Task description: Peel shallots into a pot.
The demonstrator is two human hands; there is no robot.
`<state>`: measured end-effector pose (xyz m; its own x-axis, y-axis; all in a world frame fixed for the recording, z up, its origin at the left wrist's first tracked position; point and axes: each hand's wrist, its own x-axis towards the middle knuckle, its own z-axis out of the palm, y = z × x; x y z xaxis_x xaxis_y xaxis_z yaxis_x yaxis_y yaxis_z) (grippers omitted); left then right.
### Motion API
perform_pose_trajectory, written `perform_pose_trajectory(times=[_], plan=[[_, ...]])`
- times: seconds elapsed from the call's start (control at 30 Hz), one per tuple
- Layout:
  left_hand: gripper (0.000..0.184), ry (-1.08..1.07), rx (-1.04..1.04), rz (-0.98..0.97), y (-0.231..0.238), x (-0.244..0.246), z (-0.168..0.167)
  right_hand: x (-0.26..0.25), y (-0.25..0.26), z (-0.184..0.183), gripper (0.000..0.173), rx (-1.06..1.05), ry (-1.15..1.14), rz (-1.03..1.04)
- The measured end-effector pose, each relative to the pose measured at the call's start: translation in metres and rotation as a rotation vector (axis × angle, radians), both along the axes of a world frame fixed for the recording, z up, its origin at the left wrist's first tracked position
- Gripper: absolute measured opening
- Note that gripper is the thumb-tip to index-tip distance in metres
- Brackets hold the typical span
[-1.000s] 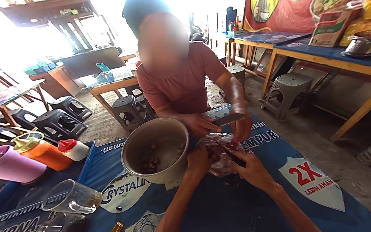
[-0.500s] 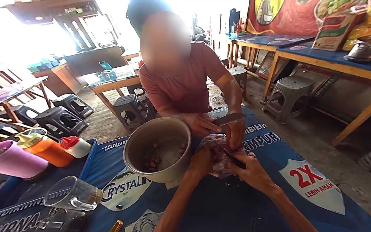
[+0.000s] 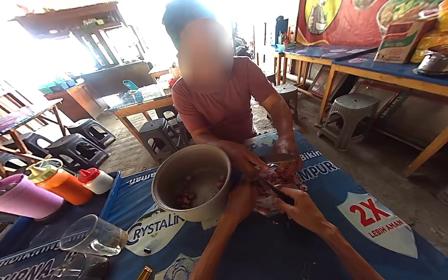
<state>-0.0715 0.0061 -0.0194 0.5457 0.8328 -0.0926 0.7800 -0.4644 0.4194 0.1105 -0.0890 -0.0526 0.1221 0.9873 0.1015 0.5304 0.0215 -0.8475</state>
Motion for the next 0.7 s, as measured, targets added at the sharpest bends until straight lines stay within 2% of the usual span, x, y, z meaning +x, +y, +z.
perform_pose_trajectory(times=[0.1,0.17,0.23,0.37,0.5,0.6,0.7], plan=[[0.047,-0.199,0.274,0.115,-0.007,-0.004,-0.013,-0.001,-0.001,-0.001,0.026,-0.003,-0.007,-0.003],[0.043,-0.282,0.504,0.138,-0.011,-0.005,-0.021,-0.001,-0.001,0.000,0.026,-0.002,-0.014,0.000],[0.036,-0.324,0.626,0.129,-0.019,-0.009,-0.023,-0.002,-0.001,0.000,0.025,0.002,-0.004,-0.004],[0.030,-0.176,0.606,0.152,-0.053,-0.032,-0.025,0.002,-0.002,-0.001,0.026,0.029,0.024,-0.030],[0.023,-0.039,0.637,0.116,-0.072,-0.061,-0.048,0.000,-0.003,0.001,0.027,0.018,0.022,-0.026],[0.029,-0.108,0.737,0.098,-0.069,-0.062,-0.052,-0.001,-0.003,0.001,0.026,0.021,0.019,-0.025],[0.033,-0.227,0.755,0.064,-0.060,-0.046,-0.034,-0.002,-0.002,-0.001,0.025,0.053,0.032,-0.035]])
